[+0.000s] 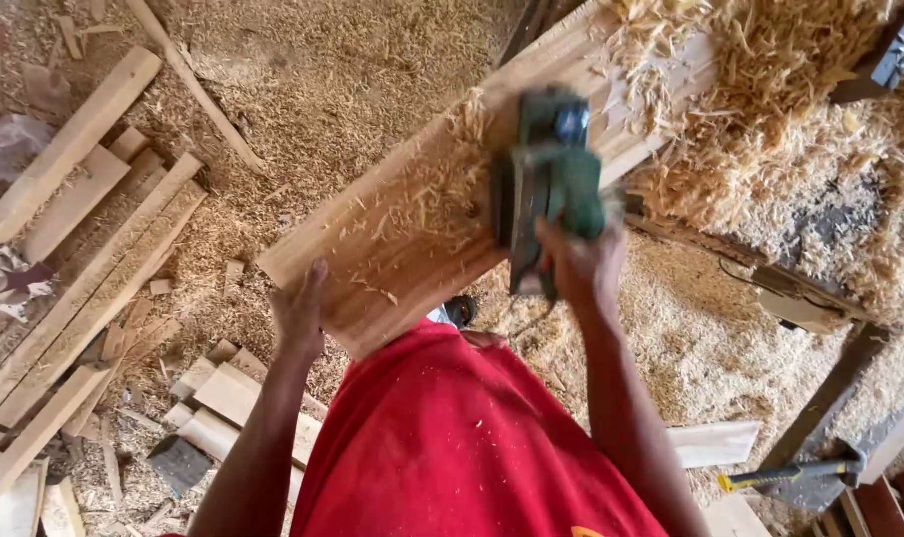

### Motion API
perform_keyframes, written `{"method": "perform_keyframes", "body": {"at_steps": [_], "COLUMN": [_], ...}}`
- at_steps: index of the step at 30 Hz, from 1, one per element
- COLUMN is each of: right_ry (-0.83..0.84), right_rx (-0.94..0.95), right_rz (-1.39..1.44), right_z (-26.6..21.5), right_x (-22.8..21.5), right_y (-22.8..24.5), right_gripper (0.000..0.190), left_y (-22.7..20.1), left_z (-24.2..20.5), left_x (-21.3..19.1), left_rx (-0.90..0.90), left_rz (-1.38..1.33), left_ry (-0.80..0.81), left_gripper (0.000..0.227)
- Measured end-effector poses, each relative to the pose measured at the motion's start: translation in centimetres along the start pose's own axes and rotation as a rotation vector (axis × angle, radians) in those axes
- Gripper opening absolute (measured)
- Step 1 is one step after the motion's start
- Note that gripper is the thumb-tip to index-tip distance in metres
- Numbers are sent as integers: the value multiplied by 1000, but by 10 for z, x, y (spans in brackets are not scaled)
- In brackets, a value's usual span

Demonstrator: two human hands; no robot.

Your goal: Smoothing a wooden plank using an electric hand planer and repositioning it as needed

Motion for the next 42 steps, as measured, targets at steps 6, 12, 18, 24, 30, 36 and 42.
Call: {"method": "perform_keyframes", "body": {"at_steps": [6,12,18,24,30,36,42], "right_ry": [-46,-23,-80,10,17,16,41], "right_rx": [-278,-132,218,186,-125,-95,61], "right_rz": [29,31,-42,-9,-52,90,9], "right_z": [99,-4,-119,-63,56,7,-114], "right_x": [31,5,-10,15,59,35,5], "right_y": [55,19,-61,-31,27,36,-51], "right_gripper": [37,25,12,13,24,20,19], "left_y": [45,23,62,21,24,1,-4], "left_z": [31,14,51,13,24,-1,-1], "left_x": [-11,-1,1,5,1,0,5], "left_rx": [97,34,45,41,87,42,141], "left_rz": [162,54,24,-64,31,-58,-111], "left_ry": [140,10,46,1,58,-15,-63], "left_gripper": [54,54,42,36,49,52,36]}}
Point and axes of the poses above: each hand's wrist, its own z-axis towards the middle knuckle, its own x-axis out of the palm, y = z × x, the point moved 1 cm from there along z, towards the middle knuckle, and after that the axes turned 8 degrees about z, right-handed, at the moved point
